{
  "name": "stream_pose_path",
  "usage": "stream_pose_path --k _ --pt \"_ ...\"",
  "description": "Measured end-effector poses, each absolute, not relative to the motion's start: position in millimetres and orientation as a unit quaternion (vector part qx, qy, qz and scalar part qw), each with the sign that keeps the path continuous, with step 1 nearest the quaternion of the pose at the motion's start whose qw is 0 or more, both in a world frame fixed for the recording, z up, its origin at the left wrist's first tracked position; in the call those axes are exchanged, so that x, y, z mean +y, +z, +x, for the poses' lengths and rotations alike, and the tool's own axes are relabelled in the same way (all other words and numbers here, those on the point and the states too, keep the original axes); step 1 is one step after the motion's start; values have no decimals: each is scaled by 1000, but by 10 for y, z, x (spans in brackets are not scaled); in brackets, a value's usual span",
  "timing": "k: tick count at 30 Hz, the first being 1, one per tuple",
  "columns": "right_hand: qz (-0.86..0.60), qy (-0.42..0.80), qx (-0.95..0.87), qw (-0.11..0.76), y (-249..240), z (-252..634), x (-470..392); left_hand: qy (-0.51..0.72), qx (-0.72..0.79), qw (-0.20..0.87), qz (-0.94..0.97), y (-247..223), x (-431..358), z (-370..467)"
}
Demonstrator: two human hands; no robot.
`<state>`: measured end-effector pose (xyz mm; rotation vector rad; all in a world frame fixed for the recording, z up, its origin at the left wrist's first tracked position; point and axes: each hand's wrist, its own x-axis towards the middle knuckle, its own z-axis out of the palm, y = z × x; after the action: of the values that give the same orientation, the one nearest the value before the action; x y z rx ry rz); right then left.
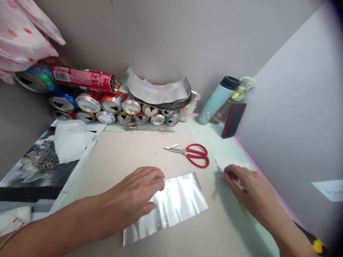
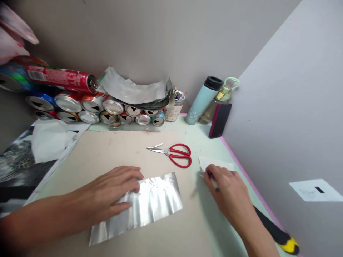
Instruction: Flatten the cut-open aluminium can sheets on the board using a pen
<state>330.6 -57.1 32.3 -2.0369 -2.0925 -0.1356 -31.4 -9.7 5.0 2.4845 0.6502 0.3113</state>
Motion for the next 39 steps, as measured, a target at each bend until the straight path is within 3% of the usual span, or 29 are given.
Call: stream_pose_path --k 7,15,21,27,30,34,39 --pt "-671 -110 -687 255 398 3116 -692 -9 340 286 896 309 -71 -265" --pt "-414 11 -891 184 231 2346 -755 -62 362 289 884 375 -97 -246" --pt "-409 18 -895 178 81 2302 -706 43 284 230 930 242 -71 -314" --pt "-430 6 -865 257 42 2341 -757 -45 259 232 937 51 -15 -204" --pt "-418 81 -848 315 118 2326 -846 -67 267 242 930 50 -27 -171" --pt "-408 303 -785 354 274 2192 -919 -86 272 245 927 70 -47 -162" --pt "-410 454 -715 339 253 1968 -869 -67 268 253 927 45 -51 -179"
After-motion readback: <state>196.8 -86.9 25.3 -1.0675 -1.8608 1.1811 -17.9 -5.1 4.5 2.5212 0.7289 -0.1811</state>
